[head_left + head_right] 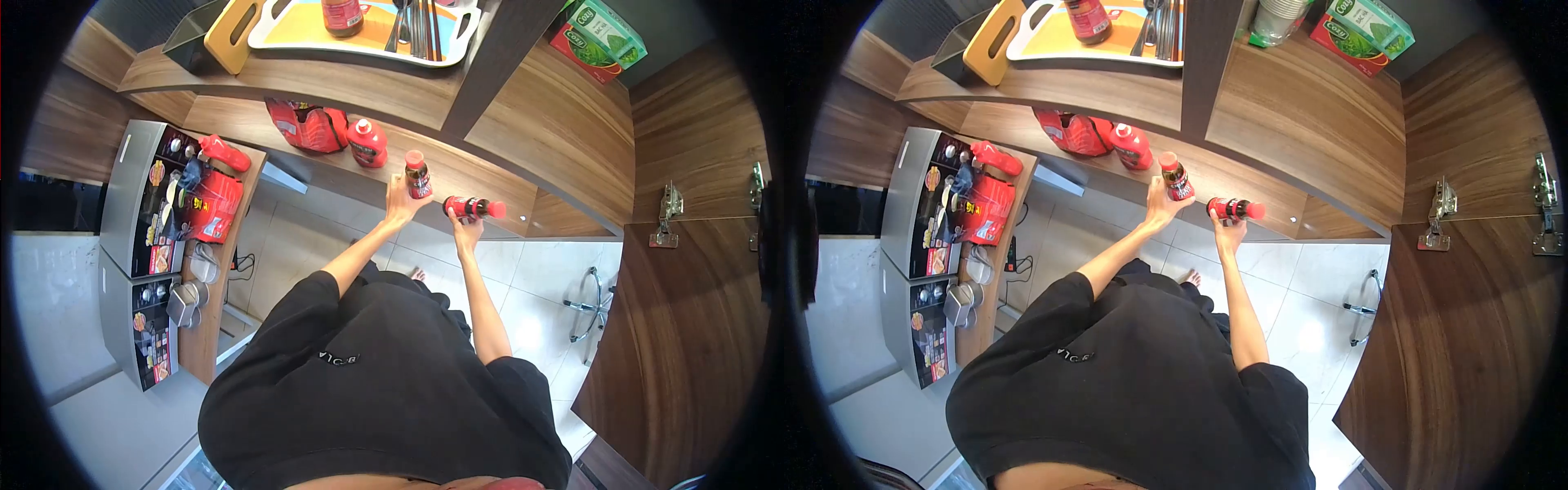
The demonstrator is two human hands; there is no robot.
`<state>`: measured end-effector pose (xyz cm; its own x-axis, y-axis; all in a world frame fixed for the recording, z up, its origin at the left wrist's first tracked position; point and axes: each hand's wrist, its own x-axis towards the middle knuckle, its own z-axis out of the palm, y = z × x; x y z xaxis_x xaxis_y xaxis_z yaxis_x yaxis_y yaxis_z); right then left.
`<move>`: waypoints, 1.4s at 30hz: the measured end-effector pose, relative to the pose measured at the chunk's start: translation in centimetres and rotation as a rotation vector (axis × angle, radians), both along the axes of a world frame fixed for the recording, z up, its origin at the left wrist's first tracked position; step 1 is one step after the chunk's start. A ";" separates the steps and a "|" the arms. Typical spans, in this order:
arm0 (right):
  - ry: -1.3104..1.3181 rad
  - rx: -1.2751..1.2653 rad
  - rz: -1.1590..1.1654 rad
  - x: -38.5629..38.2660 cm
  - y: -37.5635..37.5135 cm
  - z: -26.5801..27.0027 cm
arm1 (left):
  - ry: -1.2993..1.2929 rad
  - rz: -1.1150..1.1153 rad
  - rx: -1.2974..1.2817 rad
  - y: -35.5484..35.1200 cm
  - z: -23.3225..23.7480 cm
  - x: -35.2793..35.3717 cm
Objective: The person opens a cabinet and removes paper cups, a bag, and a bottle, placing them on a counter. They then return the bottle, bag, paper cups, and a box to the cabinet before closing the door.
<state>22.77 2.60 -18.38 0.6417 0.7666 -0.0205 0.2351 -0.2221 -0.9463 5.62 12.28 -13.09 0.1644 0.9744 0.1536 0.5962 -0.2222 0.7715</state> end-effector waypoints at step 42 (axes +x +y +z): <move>0.261 0.134 0.610 2.4 -7.6 20.3 | -0.532 -0.409 0.715 -5.6 17.9 8.1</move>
<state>25.14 -4.96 1.93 0.0803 0.9968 0.0045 0.0409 0.0012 -0.9992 13.77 6.71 4.82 0.2073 0.5062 0.8372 -0.0177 -0.8537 0.5205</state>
